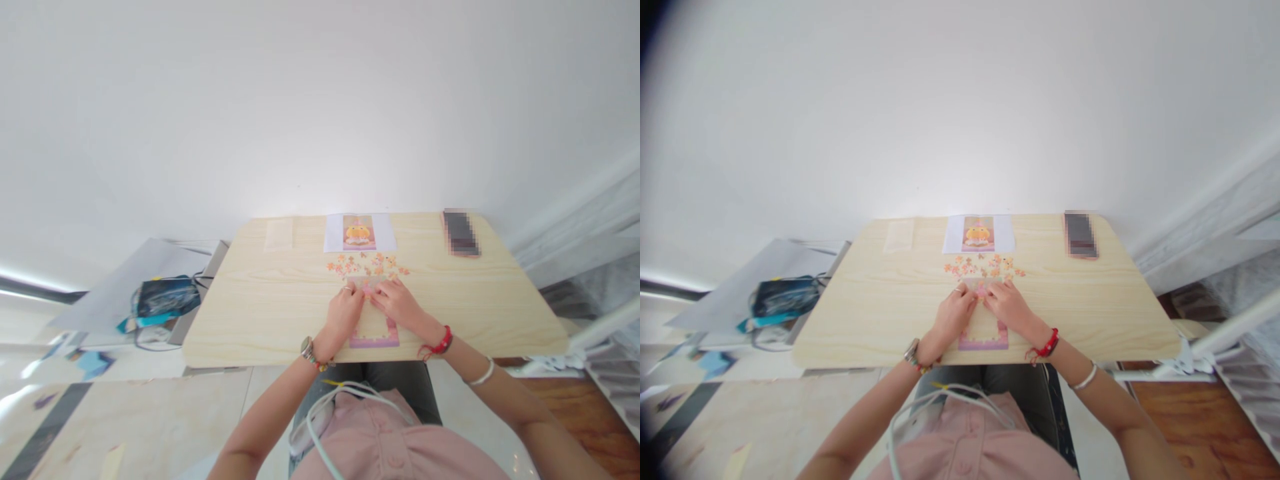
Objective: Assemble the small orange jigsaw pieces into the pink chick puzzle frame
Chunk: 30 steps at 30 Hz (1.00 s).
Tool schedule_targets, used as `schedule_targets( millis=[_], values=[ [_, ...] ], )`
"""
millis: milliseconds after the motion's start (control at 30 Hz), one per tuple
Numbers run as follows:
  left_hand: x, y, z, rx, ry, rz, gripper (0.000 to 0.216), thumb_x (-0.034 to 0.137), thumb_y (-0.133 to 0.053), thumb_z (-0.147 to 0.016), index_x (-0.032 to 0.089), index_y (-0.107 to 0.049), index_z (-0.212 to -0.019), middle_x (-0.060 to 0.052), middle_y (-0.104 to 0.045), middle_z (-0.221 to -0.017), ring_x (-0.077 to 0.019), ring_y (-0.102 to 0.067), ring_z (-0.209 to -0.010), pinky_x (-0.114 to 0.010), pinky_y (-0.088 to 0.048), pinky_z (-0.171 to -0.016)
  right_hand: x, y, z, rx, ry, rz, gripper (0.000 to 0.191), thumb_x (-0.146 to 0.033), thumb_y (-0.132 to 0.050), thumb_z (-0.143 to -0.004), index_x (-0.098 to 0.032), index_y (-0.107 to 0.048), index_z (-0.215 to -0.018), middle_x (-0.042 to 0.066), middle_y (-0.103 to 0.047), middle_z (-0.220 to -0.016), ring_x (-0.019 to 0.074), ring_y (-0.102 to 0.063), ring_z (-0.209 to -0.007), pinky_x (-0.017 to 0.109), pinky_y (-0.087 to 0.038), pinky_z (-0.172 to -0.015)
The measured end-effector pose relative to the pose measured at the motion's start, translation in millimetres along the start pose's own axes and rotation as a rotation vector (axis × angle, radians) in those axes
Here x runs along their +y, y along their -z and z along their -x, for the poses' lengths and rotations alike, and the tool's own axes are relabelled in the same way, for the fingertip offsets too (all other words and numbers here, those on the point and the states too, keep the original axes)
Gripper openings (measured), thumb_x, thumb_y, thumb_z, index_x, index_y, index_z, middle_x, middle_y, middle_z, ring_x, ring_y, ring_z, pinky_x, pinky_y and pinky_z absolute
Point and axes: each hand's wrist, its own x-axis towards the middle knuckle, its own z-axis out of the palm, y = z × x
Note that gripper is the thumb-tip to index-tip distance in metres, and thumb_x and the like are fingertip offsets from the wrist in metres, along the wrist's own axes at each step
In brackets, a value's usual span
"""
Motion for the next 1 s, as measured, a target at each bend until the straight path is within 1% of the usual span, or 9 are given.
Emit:
schedule_targets(
  millis=[133, 267, 433, 533, 633, 733, 800, 867, 1000],
  values=[
    [-1, -4, 0, 0.042, -0.022, -0.013, 0.022, 0.02, -0.034, -0.087, 0.018, -0.056, -0.086, -0.006, -0.051, -0.09, -0.0157, -0.052, -0.08, -0.025, -0.042, -0.066, -3, 0, 2, -0.003, 0.01, 0.029, 0.023, -0.017, -0.042, -0.086, -0.015, -0.058, -0.069, 0.004, -0.054, -0.073, 0.0157, -0.045, -0.073, 0.031, -0.028, -0.069],
    [0, -7, 1, 0.078, -0.045, -0.027, 0.021, 0.016, -0.035, -0.085, 0.018, -0.056, -0.087, -0.007, -0.051, -0.088, -0.0165, -0.051, -0.081, -0.026, -0.042, -0.067, -7, -1, 5, -0.041, 0.011, 0.051, 0.023, -0.016, -0.04, -0.086, -0.015, -0.058, -0.072, 0.005, -0.053, -0.072, 0.0163, -0.046, -0.072, 0.032, -0.029, -0.067],
    [1, 0, 1, 0.06, -0.025, -0.013, 0.021, 0.018, -0.034, -0.086, 0.018, -0.055, -0.084, -0.007, -0.052, -0.088, -0.0162, -0.053, -0.076, -0.026, -0.042, -0.062, -5, 5, 5, -0.03, -0.074, -0.049, 0.023, -0.017, -0.039, -0.087, -0.016, -0.06, -0.076, 0.006, -0.055, -0.076, 0.0164, -0.048, -0.075, 0.031, -0.033, -0.07],
    [-2, 8, 3, 0.084, 0.006, 0.064, 0.018, 0.022, -0.037, -0.085, 0.019, -0.055, -0.084, -0.006, -0.051, -0.09, -0.0148, -0.053, -0.077, -0.024, -0.043, -0.063, 10, 13, 7, 0.026, -0.2, -0.142, 0.022, -0.02, -0.042, -0.086, -0.016, -0.062, -0.077, 0.006, -0.056, -0.079, 0.0159, -0.049, -0.076, 0.03, -0.036, -0.072],
    [-10, 16, 7, 0.167, 0.039, 0.124, 0.017, 0.021, -0.039, -0.084, 0.019, -0.056, -0.087, -0.005, -0.051, -0.09, -0.0142, -0.054, -0.078, -0.024, -0.044, -0.066, 38, 20, 10, 0.069, -0.358, -0.189, 0.021, -0.022, -0.043, -0.085, -0.017, -0.063, -0.08, 0.006, -0.055, -0.082, 0.0161, -0.051, -0.078, 0.031, -0.039, -0.074],
    [-22, 22, 12, 0.264, 0.07, 0.175, 0.017, 0.021, -0.042, -0.083, 0.018, -0.057, -0.09, -0.005, -0.051, -0.087, -0.0144, -0.055, -0.078, -0.025, -0.044, -0.069, 65, 19, 9, 0.034, -0.448, -0.25, 0.02, -0.022, -0.045, -0.083, -0.017, -0.064, -0.081, 0.005, -0.054, -0.081, 0.0156, -0.052, -0.077, 0.028, -0.041, -0.072],
    [-30, 25, 15, 0.305, 0.087, 0.204, 0.016, 0.02, -0.043, -0.083, 0.017, -0.057, -0.089, -0.004, -0.051, -0.086, -0.0142, -0.055, -0.076, -0.025, -0.045, -0.07, 78, 16, 3, -0.012, -0.48, -0.284, 0.018, -0.02, -0.047, -0.081, -0.017, -0.064, -0.083, 0.005, -0.053, -0.082, 0.015, -0.052, -0.078, 0.027, -0.042, -0.072],
    [-35, 25, 17, 0.321, 0.104, 0.228, 0.016, 0.02, -0.043, -0.082, 0.017, -0.058, -0.088, -0.004, -0.051, -0.084, -0.0141, -0.055, -0.074, -0.026, -0.045, -0.069, 83, 12, -7, -0.054, -0.486, -0.295, 0.017, -0.019, -0.049, -0.08, -0.016, -0.064, -0.085, 0.005, -0.053, -0.084, 0.0142, -0.053, -0.078, 0.025, -0.042, -0.072],
    [-41, 20, 19, 0.321, 0.099, 0.272, 0.015, 0.018, -0.044, -0.081, 0.017, -0.058, -0.088, -0.004, -0.051, -0.084, -0.0144, -0.056, -0.076, -0.027, -0.045, -0.071, 75, 5, -34, -0.149, -0.435, -0.255, 0.017, -0.026, -0.049, -0.081, -0.017, -0.063, -0.085, 0.005, -0.054, -0.085, 0.0133, -0.052, -0.076, 0.024, -0.04, -0.069]
  ],
)
